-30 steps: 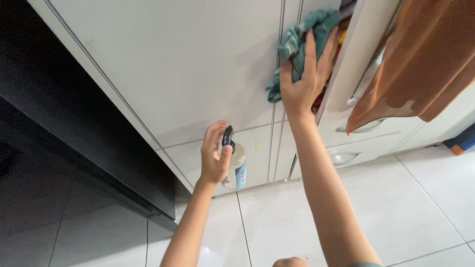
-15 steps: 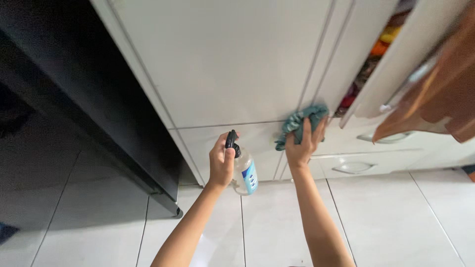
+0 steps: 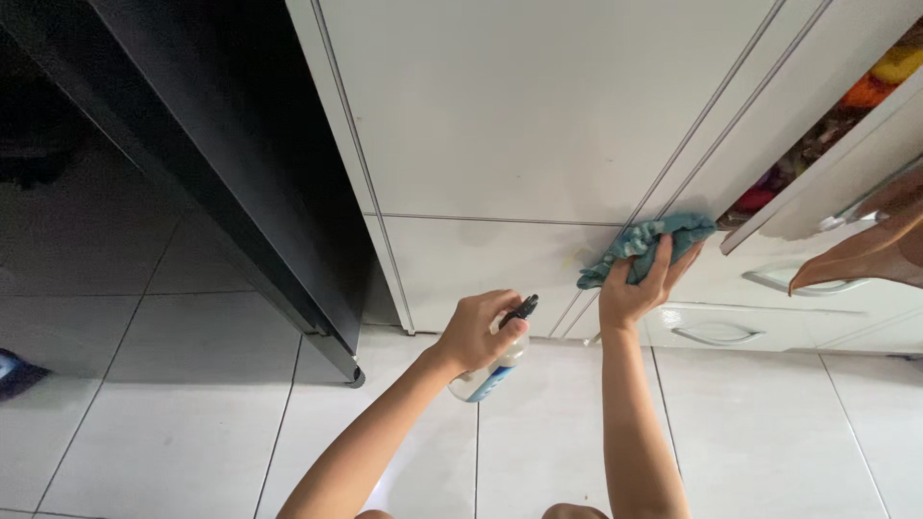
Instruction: The person sprays a cleaning solution onto white cabinet doors and wipes them with a green cloth. They clean multiple sections of the cabinet, moving from the lower drawers to the upper doors and side panels.
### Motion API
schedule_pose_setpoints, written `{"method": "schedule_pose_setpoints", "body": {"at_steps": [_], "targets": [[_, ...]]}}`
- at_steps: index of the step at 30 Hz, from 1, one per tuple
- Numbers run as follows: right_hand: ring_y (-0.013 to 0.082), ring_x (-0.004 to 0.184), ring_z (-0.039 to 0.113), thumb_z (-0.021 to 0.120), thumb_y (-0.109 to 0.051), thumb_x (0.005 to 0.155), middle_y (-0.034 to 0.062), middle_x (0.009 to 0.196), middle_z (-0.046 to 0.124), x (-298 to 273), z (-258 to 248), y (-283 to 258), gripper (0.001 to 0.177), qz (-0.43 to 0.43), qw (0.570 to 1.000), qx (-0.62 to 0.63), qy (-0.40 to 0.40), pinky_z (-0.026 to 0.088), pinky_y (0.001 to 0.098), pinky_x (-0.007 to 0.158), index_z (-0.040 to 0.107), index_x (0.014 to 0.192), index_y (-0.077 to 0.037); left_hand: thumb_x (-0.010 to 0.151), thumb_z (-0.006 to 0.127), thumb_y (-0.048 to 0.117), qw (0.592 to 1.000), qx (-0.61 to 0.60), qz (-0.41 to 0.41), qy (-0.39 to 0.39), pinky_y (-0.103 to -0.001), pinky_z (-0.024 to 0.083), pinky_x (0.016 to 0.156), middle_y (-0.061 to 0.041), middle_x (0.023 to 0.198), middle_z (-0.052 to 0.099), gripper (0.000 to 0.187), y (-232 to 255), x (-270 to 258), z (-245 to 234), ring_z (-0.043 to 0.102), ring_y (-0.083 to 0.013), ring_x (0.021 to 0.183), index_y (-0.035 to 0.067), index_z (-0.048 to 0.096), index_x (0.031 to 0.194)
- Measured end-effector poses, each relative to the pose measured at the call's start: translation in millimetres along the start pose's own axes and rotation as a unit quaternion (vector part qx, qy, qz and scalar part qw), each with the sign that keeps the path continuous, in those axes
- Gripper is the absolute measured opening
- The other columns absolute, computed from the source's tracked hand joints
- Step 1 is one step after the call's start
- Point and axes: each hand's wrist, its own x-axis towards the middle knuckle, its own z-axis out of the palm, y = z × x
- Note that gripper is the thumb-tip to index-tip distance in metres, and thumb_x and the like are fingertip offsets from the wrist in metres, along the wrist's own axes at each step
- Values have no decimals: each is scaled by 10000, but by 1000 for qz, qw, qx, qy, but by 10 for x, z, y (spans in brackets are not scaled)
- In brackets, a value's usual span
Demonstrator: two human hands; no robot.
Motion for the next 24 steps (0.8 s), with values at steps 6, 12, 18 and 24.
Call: {"method": "schedule_pose_setpoints", "body": {"at_steps": [6, 12, 18, 24], "targets": [[522, 1582, 233, 630, 24, 969, 322, 1676, 224, 34, 37, -149, 562, 41, 999, 5, 13, 301, 588, 1309, 508, 1515, -27, 983, 484, 645, 995, 45, -78, 41, -325, 469, 698, -64, 758, 570, 637, -339, -77, -179, 586, -171, 726, 31, 597, 860], [487, 1582, 228, 685, -50, 957, 263, 1685, 252, 507, 256, -506, 532, 2, 1000, 1, 25, 235, 617, 1281, 600, 1481, -75, 1001, 521, 650, 984, -109, -13, 141, -276, 527, 826, -39, 962, 657, 687, -419, -58, -351, 633, -113, 888, -1, 636, 1187], [316, 1437, 449, 807, -289, 835, 40, 1437, 573, -95, 436, -568, 308, -269, 950, -40, -155, 267, 573, 1214, 766, 1136, -341, 1009, 516, 680, 973, -107, 20, 203, -324, 498, 948, -98, 1171, 671, 752, -502, 31, -222, 630, -162, 1064, -23, 603, 1261], [319, 1389, 444, 831, -350, 760, 23, 1440, 564, -659, 95, 274, 409, -320, 896, -77, -297, 205, 618, 1193, 769, 1164, -362, 1010, 465, 710, 975, -53, 23, 213, -379, 482, 1040, -146, 1324, 623, 774, -405, 66, -122, 614, -239, 1218, -5, 612, 1266]]}}
